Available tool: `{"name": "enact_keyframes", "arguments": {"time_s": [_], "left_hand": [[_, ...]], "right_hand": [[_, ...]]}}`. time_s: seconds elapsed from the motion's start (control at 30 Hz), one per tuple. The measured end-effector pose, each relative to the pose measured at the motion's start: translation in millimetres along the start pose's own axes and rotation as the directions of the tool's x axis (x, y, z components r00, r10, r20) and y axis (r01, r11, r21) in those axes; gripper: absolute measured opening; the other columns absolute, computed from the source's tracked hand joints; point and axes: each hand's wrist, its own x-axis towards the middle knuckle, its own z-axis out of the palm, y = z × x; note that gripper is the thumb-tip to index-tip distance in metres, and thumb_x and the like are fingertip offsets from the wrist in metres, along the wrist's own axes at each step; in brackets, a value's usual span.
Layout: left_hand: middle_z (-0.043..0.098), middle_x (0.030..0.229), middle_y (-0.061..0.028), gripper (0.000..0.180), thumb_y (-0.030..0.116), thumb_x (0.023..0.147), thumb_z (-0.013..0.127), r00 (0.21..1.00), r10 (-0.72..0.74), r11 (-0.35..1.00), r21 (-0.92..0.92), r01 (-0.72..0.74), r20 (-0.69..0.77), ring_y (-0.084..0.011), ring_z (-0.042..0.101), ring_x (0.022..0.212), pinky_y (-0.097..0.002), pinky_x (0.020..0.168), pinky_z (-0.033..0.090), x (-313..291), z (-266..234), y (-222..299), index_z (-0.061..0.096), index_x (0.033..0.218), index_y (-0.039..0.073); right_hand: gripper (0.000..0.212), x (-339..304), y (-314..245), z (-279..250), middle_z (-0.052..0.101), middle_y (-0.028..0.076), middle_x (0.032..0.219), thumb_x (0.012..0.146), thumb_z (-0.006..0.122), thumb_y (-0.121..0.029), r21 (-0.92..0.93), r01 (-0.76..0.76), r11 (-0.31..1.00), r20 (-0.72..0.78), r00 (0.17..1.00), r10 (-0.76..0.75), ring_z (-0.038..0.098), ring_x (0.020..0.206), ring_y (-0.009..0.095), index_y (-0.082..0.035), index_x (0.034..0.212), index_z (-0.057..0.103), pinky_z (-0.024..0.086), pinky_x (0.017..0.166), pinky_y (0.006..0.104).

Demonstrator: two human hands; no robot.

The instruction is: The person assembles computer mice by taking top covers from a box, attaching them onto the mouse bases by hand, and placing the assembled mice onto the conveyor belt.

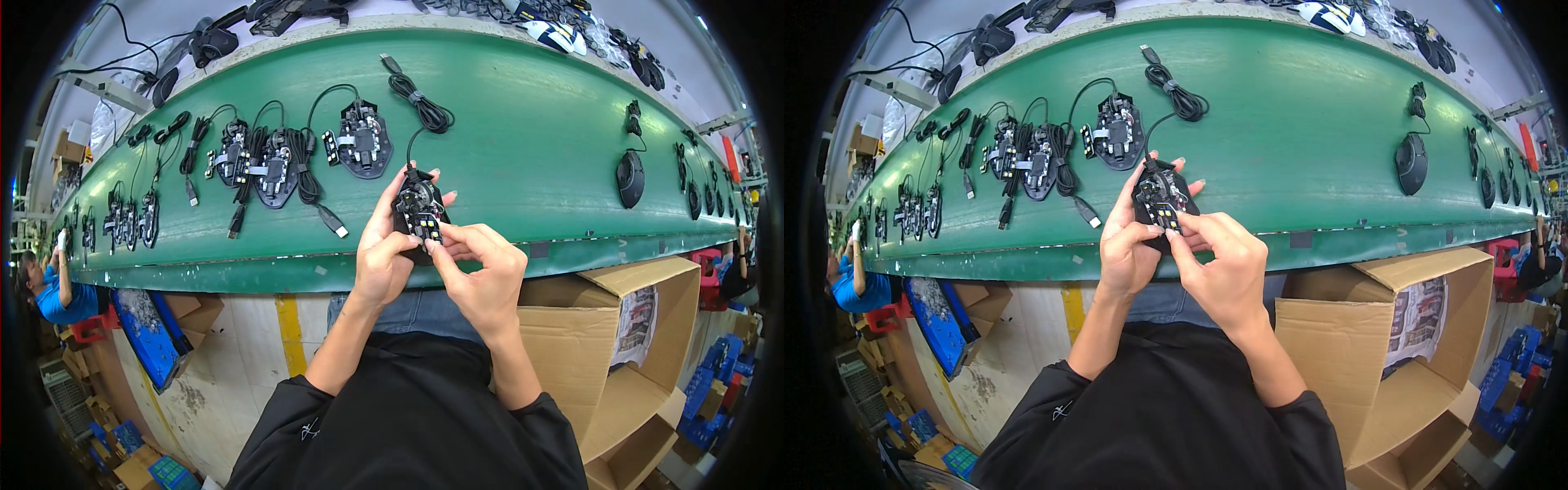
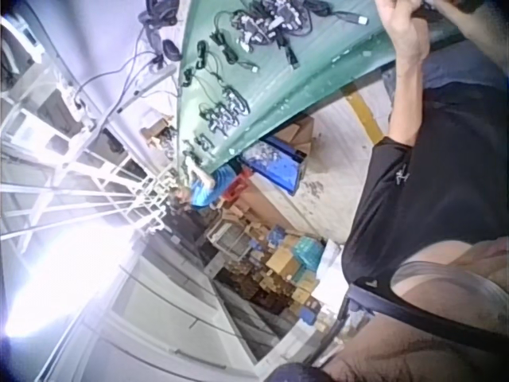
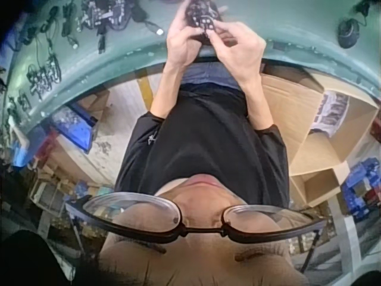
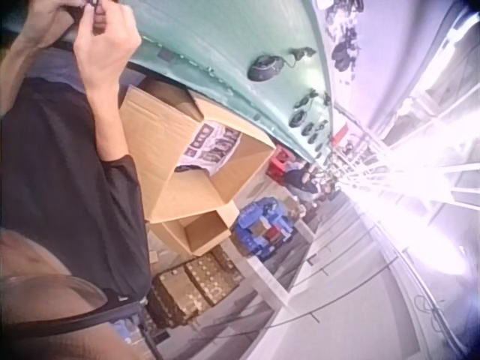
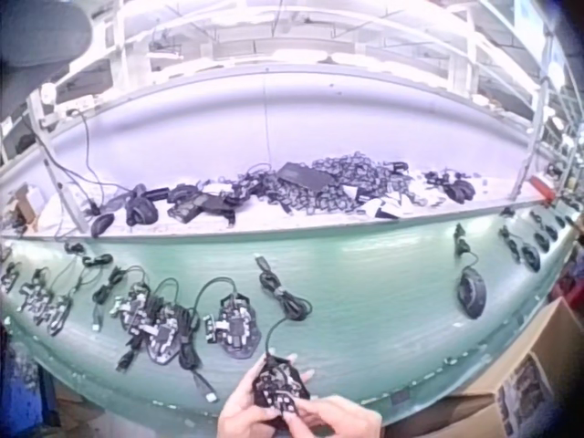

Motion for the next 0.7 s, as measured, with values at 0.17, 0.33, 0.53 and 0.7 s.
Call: {"name": "enact_keyframes", "arguments": {"time_s": [0.17, 0.33, 0.53, 0.7], "left_hand": [[0.034, 0.149, -0.0254, 0.083, -0.006, 0.071, 0.04, 0.997, -0.037, 0.997, 0.071, 0.041, -0.062, -0.0431, 0.041, 0.134, -0.0507, 0.105, 0.045, 0, 11, 7, 0.021, 0.151, 0.0], [0.032, 0.149, -0.0252, 0.087, 0.002, 0.07, 0.048, 1.0, -0.021, 0.996, 0.084, 0.023, -0.019, -0.0449, 0.039, 0.135, -0.0541, 0.106, 0.043, -2, 4, 4, 0.018, 0.152, 0.001], [0.034, 0.145, -0.0243, 0.086, 0.017, 0.076, 0.059, 1.0, 0.0, 0.991, 0.134, 0.002, -0.013, -0.0446, 0.043, 0.131, -0.0559, 0.103, 0.044, -2, 18, 0, 0.018, 0.15, 0.003], [0.04, 0.143, -0.0207, 0.06, 0.004, 0.093, 0.049, 0.999, -0.034, 0.973, 0.226, 0.042, -0.039, -0.0432, 0.048, 0.127, -0.0545, 0.102, 0.046, -7, 12, -2, 0.024, 0.148, 0.006]], "right_hand": [[0.022, -2, 0, 3, 0.068, 0.012, 0.08, 0.074, 0.075, 0.004, -0.051, 0.07, 0.996, -0.02, 0.997, -0.071, 0.071, 0.067, 0.018, 0.004, 0.096, 0.07, 0.058, 0.058, 0.0266], [0.024, -3, -5, 6, 0.069, 0.01, 0.082, 0.074, 0.076, 0.004, -0.201, 0.126, 0.971, -0.005, 0.992, -0.13, 0.07, 0.067, 0.017, 0.002, 0.097, 0.071, 0.057, 0.06, 0.0275], [0.029, 1, 3, -1, 0.067, 0.01, 0.084, 0.071, 0.079, -0.007, -0.038, 0.036, 0.999, 0.053, 0.998, -0.034, 0.064, 0.062, 0.021, -0.001, 0.099, 0.073, 0.052, 0.059, 0.029], [0.033, -10, 6, 0, 0.069, 0.008, 0.084, 0.069, 0.085, -0.009, 0.204, -0.19, 0.96, 0.019, 0.982, 0.19, 0.064, 0.066, 0.01, -0.003, 0.1, 0.075, 0.051, 0.059, 0.0236]]}}
